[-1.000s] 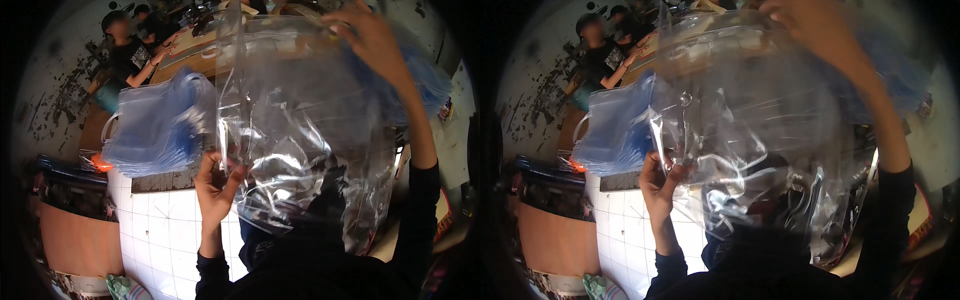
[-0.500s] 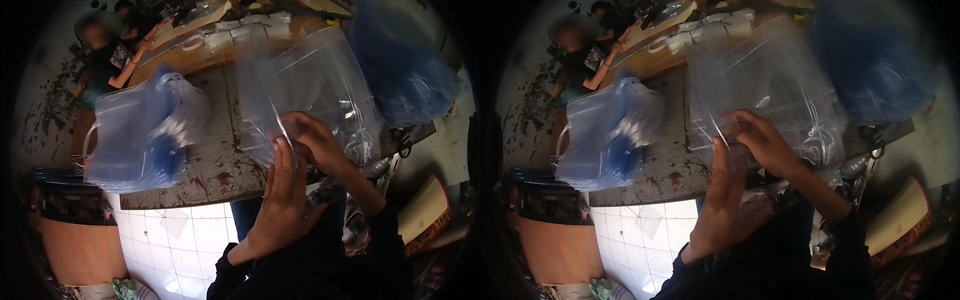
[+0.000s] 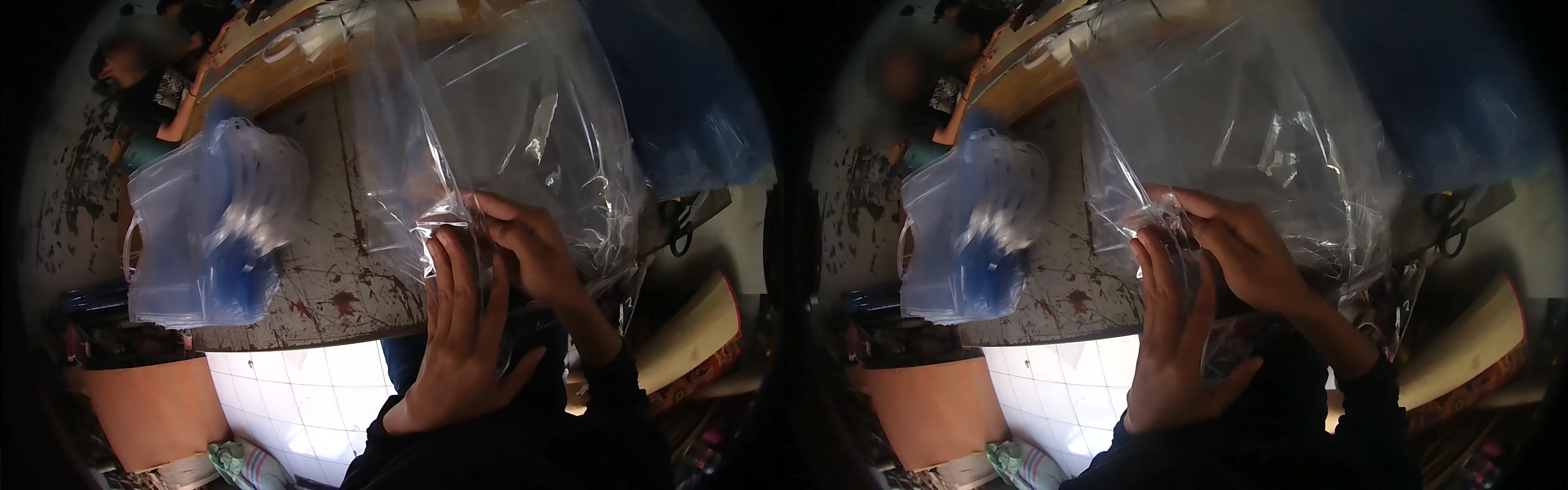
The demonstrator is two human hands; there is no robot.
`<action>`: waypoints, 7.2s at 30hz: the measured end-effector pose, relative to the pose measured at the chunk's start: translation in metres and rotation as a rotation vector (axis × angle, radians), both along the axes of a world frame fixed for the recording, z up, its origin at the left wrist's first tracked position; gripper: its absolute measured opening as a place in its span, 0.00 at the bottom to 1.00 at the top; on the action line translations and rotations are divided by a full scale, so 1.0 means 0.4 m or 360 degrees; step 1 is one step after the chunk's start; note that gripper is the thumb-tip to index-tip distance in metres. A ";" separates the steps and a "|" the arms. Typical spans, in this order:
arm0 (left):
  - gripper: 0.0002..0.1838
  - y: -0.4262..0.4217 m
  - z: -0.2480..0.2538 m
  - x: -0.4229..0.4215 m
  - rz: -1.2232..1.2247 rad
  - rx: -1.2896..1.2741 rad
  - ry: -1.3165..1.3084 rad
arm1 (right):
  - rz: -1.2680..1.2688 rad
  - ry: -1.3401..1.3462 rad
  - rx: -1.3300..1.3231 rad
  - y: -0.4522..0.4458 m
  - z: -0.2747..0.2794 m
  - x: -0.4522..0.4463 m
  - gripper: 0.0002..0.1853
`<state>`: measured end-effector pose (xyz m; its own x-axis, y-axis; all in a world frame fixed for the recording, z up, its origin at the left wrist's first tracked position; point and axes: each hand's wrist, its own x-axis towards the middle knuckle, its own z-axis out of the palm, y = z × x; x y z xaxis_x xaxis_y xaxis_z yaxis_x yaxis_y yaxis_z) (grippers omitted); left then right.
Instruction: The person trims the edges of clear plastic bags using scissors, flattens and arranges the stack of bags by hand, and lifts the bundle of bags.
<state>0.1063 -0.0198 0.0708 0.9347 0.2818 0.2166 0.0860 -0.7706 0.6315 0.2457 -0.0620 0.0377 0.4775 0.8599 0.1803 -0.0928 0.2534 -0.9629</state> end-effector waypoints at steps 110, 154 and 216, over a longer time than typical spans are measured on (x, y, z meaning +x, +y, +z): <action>0.06 0.166 0.026 0.341 -0.1396 -0.0058 -0.0457 | -0.1655 -0.0950 -0.0678 -0.271 0.074 0.009 0.08; 0.06 0.168 -0.026 0.354 -0.1376 -0.0267 -0.0176 | -0.1053 0.0587 -0.0737 -0.495 0.022 -0.109 0.36; 0.07 0.166 -0.043 0.357 -0.1325 -0.0168 -0.0289 | -0.0754 -0.0121 -0.1419 -0.470 0.127 -0.158 0.31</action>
<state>0.2489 0.0465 0.0537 0.7994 -0.4533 0.3944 -0.5909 -0.4741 0.6527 0.1823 -0.2499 0.0886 0.8184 0.4210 -0.3911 -0.0996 -0.5665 -0.8180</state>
